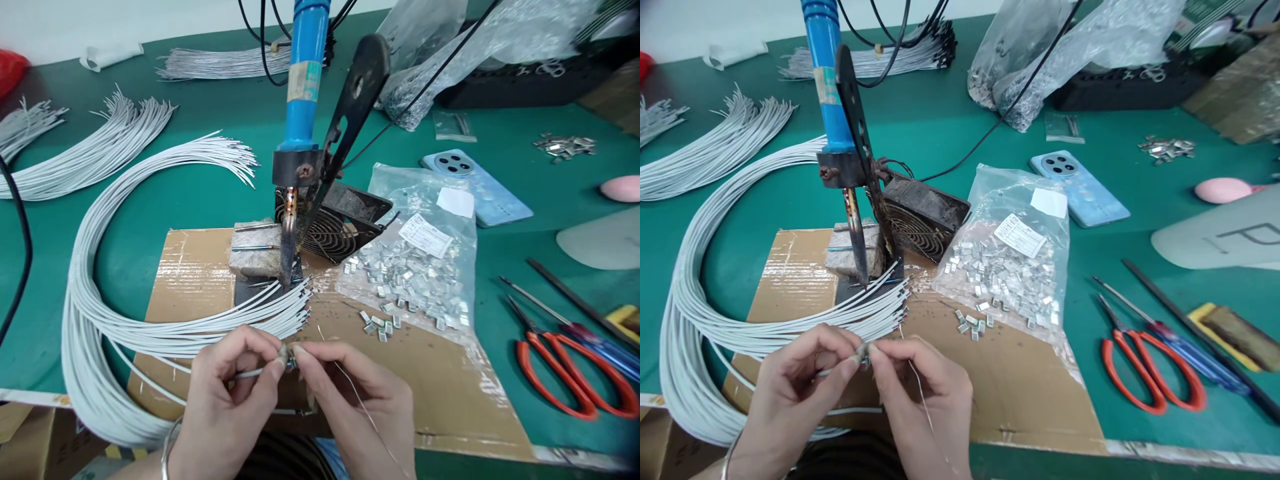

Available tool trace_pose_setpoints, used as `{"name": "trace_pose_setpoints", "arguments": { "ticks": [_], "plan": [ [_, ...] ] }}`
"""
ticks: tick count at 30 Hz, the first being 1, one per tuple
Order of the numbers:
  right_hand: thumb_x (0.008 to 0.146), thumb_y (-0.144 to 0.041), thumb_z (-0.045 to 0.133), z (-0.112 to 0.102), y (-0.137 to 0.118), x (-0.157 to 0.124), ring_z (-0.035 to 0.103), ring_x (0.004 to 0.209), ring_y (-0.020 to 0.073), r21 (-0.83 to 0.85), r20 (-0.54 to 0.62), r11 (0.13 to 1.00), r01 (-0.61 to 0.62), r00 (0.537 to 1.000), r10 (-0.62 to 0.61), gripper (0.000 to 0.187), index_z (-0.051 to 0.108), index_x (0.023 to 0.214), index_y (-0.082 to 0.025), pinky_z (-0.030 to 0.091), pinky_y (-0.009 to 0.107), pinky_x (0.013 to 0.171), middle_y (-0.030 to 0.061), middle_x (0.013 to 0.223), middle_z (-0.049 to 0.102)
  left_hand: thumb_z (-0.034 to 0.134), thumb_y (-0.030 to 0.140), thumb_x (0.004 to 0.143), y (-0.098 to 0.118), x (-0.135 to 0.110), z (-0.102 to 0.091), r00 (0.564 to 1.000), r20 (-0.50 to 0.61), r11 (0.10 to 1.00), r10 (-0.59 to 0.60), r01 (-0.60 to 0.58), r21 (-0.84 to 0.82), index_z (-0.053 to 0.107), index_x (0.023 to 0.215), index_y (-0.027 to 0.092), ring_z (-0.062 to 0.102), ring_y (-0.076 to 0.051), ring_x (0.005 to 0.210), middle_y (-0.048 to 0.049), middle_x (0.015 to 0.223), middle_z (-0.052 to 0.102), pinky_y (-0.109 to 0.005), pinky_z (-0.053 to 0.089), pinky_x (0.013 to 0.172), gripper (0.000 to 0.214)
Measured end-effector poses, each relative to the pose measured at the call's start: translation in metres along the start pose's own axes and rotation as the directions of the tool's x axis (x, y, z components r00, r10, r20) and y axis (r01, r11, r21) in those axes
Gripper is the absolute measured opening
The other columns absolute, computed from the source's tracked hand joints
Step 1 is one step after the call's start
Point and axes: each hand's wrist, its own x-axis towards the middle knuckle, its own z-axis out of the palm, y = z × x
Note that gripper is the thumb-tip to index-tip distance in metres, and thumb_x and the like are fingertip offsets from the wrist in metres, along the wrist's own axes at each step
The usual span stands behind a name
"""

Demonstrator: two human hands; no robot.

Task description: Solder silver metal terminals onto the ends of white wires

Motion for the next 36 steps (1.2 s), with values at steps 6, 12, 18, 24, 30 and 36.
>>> {"name": "trace_pose_setpoints", "arguments": {
  "ticks": [6, 12, 18, 24, 30, 36],
  "plan": [
    [0.080, -0.031, 0.077, -0.001, 0.002, 0.000, 0.049, 0.051, 0.0112, -0.030, 0.007, 0.999, 0.043, 0.999, -0.042, 0.012, 0.080, 0.070, -0.024, 0.040, 0.021, 0.047, -0.0029, 0.052, 0.057, 0.070, 0.018, 0.083, 0.001, -0.003, 0.004, 0.998, -0.060, 1.000, -0.015, 0.017, 0.024, 0.068, 0.071, 0.020, 0.064, -0.016, 0.071, -0.0037, 0.079, 0.071, -0.021, 0.049, 0.060, 0.012],
    [0.080, -0.030, 0.077, 0.001, 0.006, -0.002, 0.053, 0.056, 0.0113, 0.022, -0.013, 0.999, 0.044, 0.999, -0.044, 0.011, 0.080, 0.071, -0.024, 0.042, 0.020, 0.052, -0.0016, 0.059, 0.065, 0.068, 0.017, 0.085, -0.001, -0.002, 0.004, 0.998, -0.054, 0.999, -0.014, 0.016, 0.032, 0.067, 0.072, 0.020, 0.065, -0.016, 0.073, -0.0037, 0.080, 0.071, -0.021, 0.049, 0.060, 0.013],
    [0.084, -0.032, 0.076, -0.001, 0.013, -0.004, 0.057, 0.058, 0.0137, -0.043, -0.026, 0.997, 0.068, 0.997, -0.069, 0.010, 0.083, 0.081, -0.025, 0.048, 0.023, 0.056, 0.0007, 0.065, 0.071, 0.065, 0.018, 0.090, -0.003, 0.000, 0.001, 1.000, 0.008, 0.997, -0.009, 0.008, 0.072, 0.066, 0.077, 0.020, 0.066, -0.017, 0.075, -0.0044, 0.082, 0.071, -0.021, 0.051, 0.062, 0.014],
    [0.084, -0.030, 0.076, -0.001, 0.015, -0.004, 0.058, 0.058, 0.0127, -0.064, -0.034, 0.995, 0.081, 0.996, -0.083, 0.009, 0.082, 0.081, -0.024, 0.047, 0.021, 0.056, 0.0000, 0.065, 0.071, 0.063, 0.018, 0.092, -0.004, 0.001, 0.002, 0.999, 0.032, 0.997, -0.006, 0.004, 0.072, 0.065, 0.080, 0.020, 0.065, -0.015, 0.073, -0.0037, 0.084, 0.071, -0.020, 0.049, 0.059, 0.013],
    [0.085, -0.032, 0.076, 0.000, 0.017, -0.004, 0.058, 0.059, 0.0124, -0.045, -0.035, 0.996, 0.080, 0.996, -0.082, 0.008, 0.081, 0.081, -0.027, 0.047, 0.022, 0.056, -0.0021, 0.064, 0.069, 0.062, 0.018, 0.092, -0.006, 0.000, 0.002, 1.000, 0.029, 0.996, 0.001, -0.004, 0.089, 0.065, 0.080, 0.020, 0.064, -0.015, 0.075, -0.0034, 0.084, 0.070, -0.019, 0.044, 0.055, 0.012],
    [0.103, -0.040, 0.049, -0.002, 0.017, -0.005, 0.059, 0.067, 0.0135, -0.219, -0.052, 0.952, 0.212, 0.972, -0.228, 0.030, 0.075, 0.112, -0.030, 0.048, 0.026, 0.065, 0.0007, 0.082, 0.064, 0.062, 0.017, 0.090, -0.006, 0.004, 0.010, 1.000, -0.029, 0.999, 0.012, -0.010, 0.044, 0.063, 0.078, 0.020, 0.054, -0.010, 0.061, -0.0009, 0.080, 0.068, -0.019, 0.038, 0.052, 0.012]
  ]
}}
